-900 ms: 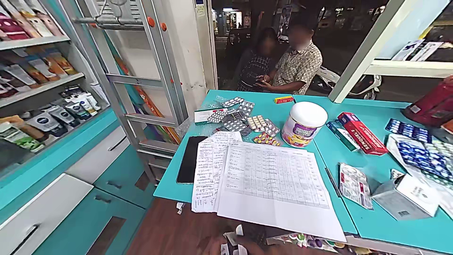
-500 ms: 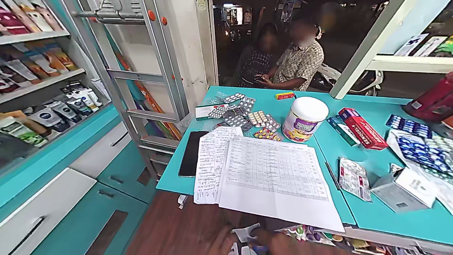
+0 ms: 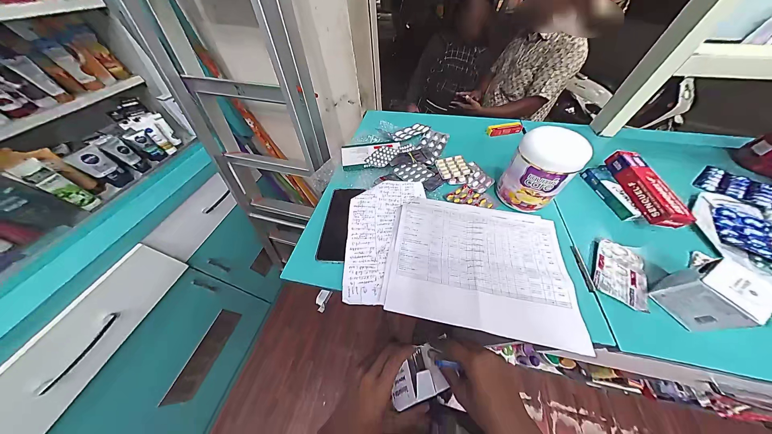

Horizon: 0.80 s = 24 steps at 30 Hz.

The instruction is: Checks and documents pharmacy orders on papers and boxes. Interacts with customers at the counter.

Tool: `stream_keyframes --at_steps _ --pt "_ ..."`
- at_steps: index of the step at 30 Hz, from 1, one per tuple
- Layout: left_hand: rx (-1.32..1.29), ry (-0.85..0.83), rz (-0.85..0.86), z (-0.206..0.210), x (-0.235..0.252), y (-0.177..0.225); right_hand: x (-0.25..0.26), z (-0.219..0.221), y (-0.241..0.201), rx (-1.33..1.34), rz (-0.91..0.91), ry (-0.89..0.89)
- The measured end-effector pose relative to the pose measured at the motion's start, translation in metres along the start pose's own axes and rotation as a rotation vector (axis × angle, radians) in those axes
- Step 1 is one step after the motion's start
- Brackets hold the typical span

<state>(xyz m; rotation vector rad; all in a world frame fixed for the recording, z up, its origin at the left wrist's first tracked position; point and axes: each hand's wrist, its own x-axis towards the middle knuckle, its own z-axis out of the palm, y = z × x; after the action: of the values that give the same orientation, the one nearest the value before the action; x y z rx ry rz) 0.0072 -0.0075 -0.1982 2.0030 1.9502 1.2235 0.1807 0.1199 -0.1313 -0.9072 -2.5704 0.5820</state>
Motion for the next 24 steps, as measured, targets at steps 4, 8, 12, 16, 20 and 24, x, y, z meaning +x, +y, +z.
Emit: stream_keyframes --at_steps 4,8,12,16,20,24 --pt "0.043 0.009 0.044 -0.003 -0.001 0.003 -0.002 0.005 0.003 0.073 0.054 0.045" --pt "0.093 -0.043 0.067 -0.002 -0.007 0.006 -0.004 0.008 -0.005 -0.021 0.106 0.080" --pt "0.131 0.000 0.073 0.004 -0.012 0.009 -0.003 0.015 -0.001 -0.096 0.036 0.225" --pt "0.103 0.030 -0.053 0.002 -0.006 0.012 -0.008 0.015 0.001 -0.072 -0.241 0.282" --pt "0.093 0.029 -0.088 -0.008 0.005 0.018 -0.018 0.003 -0.012 -0.128 -0.369 0.067" --pt "0.207 0.101 -0.007 -0.016 0.014 0.021 -0.017 -0.011 -0.020 -0.077 -0.328 0.105"
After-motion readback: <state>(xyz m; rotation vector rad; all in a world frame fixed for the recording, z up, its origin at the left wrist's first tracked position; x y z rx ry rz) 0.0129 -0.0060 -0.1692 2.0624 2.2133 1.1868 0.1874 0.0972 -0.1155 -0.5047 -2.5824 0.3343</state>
